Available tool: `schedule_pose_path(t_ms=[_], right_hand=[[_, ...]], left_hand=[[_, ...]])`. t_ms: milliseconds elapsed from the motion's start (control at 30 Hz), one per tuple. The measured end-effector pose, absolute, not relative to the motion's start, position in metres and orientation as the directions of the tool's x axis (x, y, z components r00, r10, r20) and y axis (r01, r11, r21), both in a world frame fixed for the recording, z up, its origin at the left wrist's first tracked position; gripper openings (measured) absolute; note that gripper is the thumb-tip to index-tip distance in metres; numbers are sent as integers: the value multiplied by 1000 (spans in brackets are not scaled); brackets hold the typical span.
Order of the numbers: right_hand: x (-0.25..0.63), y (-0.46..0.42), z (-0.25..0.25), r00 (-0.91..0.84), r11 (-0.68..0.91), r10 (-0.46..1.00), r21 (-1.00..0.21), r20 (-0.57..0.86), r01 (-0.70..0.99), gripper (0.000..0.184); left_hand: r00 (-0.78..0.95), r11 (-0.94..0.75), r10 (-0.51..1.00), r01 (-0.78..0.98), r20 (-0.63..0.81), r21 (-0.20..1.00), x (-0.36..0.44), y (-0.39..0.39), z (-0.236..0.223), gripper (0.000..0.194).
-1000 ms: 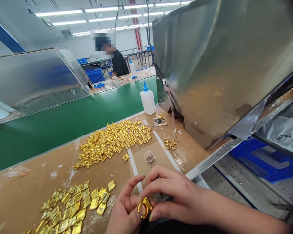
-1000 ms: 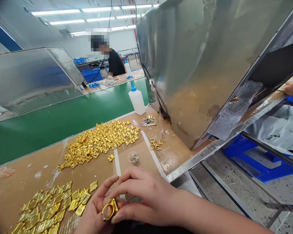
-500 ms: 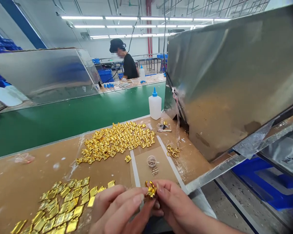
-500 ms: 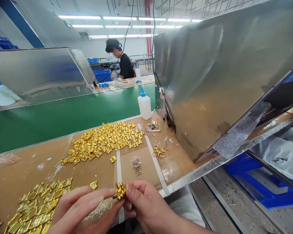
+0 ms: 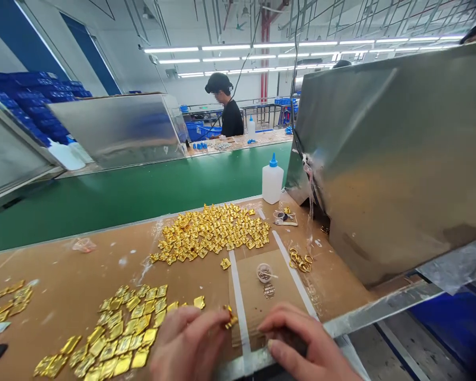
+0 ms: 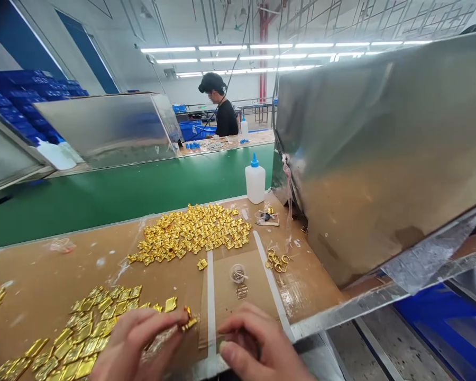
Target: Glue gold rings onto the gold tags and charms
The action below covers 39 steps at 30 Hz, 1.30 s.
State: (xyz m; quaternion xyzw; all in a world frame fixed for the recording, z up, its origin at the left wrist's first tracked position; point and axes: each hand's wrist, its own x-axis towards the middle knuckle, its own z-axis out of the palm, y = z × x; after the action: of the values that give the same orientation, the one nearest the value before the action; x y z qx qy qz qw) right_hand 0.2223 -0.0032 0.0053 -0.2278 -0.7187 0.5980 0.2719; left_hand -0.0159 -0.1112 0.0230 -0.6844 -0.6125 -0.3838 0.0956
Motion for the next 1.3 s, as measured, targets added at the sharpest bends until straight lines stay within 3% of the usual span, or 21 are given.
schedule_pose_path(t_ms=[100,167,333,467,800,933,1067,1200,1300], right_hand=[[232,18,3,-665,411,718,-896,206,166,23],[233,37,3,-602,496,759,-820,248,287,22],[220,70,10,-658,635,732,-528,178,564,32],[215,71,12,-731,713,667,-411,147,568,37],[198,85,15,-827,864,499,-218,259,454,29],[191,92,22,-853,892,452,-151,261,426,29],[186,95,28,-847,868,483,-249,222,429,30],[186,96,24,-787,733,599,-497,150,463,33],[187,97,11,-703,551,698,-727,132,410,33]], left_hand=[[-34,-137,874,940,484,314,-53,-95,17,14],[-46,-74,923,953,383,292,-72,-76,15,20],[-79,-7,959,954,273,300,-88,-46,17,23],[-116,36,968,941,220,337,-84,-65,23,21],[-215,244,969,895,-117,373,-76,-82,27,8],[-161,190,982,879,-102,437,-69,-77,35,15],[-134,121,990,702,-36,702,-43,-74,40,24],[-237,171,968,383,-83,908,-7,-66,30,27],[-326,211,934,164,-149,964,10,-60,13,35]])
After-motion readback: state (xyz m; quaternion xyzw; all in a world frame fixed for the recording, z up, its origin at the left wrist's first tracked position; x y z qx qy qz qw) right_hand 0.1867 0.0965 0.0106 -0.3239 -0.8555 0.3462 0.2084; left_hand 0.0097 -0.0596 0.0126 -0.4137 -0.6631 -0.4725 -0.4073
